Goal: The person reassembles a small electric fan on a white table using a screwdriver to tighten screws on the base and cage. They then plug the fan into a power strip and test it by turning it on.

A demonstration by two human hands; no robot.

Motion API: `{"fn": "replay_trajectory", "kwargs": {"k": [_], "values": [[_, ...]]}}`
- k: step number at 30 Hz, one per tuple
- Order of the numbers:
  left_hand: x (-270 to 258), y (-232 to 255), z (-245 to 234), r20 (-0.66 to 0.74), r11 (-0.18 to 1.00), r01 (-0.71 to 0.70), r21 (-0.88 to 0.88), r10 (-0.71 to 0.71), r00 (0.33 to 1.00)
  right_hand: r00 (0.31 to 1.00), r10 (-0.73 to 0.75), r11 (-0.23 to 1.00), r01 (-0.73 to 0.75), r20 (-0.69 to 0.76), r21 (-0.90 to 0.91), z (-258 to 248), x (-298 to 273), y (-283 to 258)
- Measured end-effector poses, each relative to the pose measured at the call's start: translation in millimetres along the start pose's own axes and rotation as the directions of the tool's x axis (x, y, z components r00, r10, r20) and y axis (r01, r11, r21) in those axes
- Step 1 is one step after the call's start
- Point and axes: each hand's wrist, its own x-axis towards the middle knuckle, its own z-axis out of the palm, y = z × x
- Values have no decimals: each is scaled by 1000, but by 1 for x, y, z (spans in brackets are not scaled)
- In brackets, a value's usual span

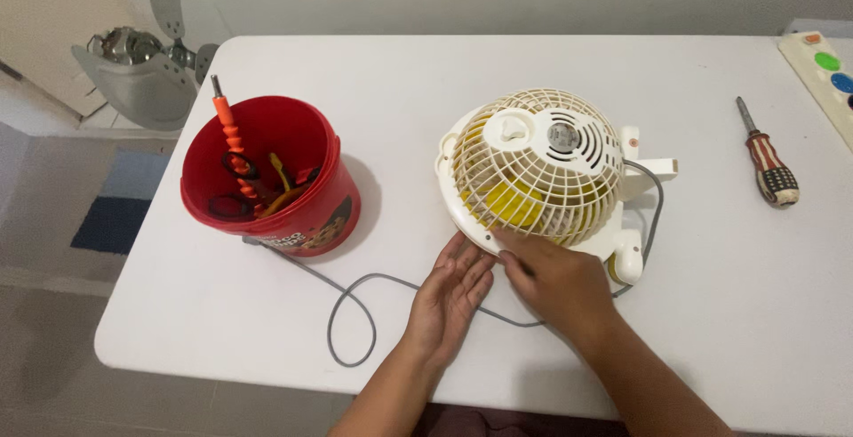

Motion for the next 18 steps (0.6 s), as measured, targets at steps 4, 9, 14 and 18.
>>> {"fn": "replay_trajectory", "kwargs": {"k": [4, 9, 14, 18], "values": [[-1, -4, 3, -43, 999, 34, 25, -33, 999, 918, 386, 911, -395, 96, 116, -38, -8, 24], [-7, -26, 17, -9, 989, 143, -37, -144, 990, 898, 419, 904, -426, 133, 29, -65, -30, 47], [-6, -55, 32, 100, 964, 247, -101, -237, 966, 868, 467, 884, -464, 170, -58, -50, -51, 49], [1, -68, 38, 128, 959, 269, -91, -257, 958, 888, 441, 897, -442, 128, -25, -42, -57, 53]]}}
